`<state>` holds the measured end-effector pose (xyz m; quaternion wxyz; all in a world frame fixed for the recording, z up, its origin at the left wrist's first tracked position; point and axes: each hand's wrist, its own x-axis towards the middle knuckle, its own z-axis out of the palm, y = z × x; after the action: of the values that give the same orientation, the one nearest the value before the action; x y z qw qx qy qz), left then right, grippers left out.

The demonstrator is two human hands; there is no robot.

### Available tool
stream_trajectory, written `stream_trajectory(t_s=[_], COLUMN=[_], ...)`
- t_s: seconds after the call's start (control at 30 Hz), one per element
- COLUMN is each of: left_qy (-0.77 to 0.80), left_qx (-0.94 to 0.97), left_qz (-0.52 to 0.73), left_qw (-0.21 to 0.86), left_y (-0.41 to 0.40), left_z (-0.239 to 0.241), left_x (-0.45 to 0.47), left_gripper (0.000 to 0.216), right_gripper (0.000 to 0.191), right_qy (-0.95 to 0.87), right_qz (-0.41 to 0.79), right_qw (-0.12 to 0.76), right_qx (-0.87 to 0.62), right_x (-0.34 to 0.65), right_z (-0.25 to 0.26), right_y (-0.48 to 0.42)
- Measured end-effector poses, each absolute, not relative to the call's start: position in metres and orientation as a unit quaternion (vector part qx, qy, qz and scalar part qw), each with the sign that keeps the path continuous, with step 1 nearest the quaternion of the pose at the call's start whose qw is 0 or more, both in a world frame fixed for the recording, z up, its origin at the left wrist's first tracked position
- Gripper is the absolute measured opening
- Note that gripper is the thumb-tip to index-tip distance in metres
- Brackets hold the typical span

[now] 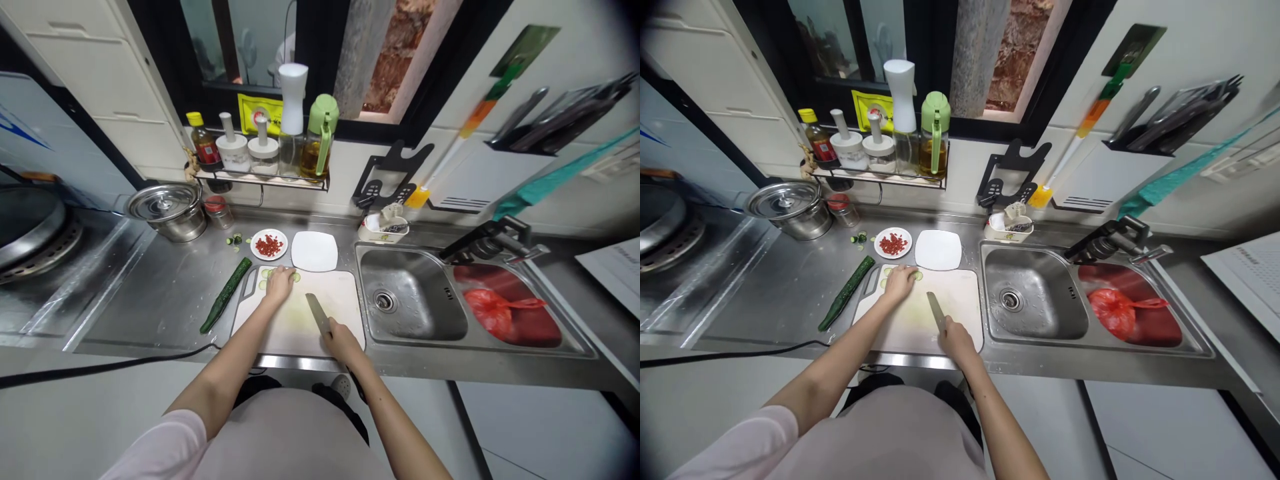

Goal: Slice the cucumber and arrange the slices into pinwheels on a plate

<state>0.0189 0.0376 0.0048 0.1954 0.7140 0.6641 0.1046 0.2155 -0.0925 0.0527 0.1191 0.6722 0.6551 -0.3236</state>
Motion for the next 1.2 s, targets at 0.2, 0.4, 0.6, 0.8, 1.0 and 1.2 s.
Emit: stream_trajectory(t_s=[0.2,0.4,0.6,0.8,1.0,1.2], left_qy=[0.658,0.662,0.709,0.718,0.738,0.744], left_qx=[0.731,0.721,0.6,0.547,0.577,0.598], left_qz=[0.052,0.087,0.146,0.135,0.093,0.073], left_qw=[0.174,0.185,0.342,0.409,0.337,0.29], left_y=[0.046,0.049,0.04,0.014,-0.002,-0.004], left_z=[0.007,0.012,0.01,0.0,0.002,0.003], left_x=[0.032,0.035,0.018,-0.009,-0.013,-0.016], left_gripper=[0.033,0.023,0.011,0.008,0.011,0.014], right_gripper=[0.029,0.025,0.027,0.029,0.03,0.033], right_qy=[0.659,0.659,0.651,0.668,0.716,0.743], right_qz=[-0.32,-0.32,-0.331,-0.299,-0.246,-0.233], right_qw=[0.105,0.098,0.094,0.122,0.143,0.155], right_qx=[0.673,0.674,0.677,0.67,0.638,0.608], right_x=[0.22,0.221,0.22,0.213,0.19,0.174], right_z=[0.045,0.046,0.051,0.056,0.065,0.065], right_y=[-0.097,-0.098,-0.097,-0.097,-0.095,-0.088])
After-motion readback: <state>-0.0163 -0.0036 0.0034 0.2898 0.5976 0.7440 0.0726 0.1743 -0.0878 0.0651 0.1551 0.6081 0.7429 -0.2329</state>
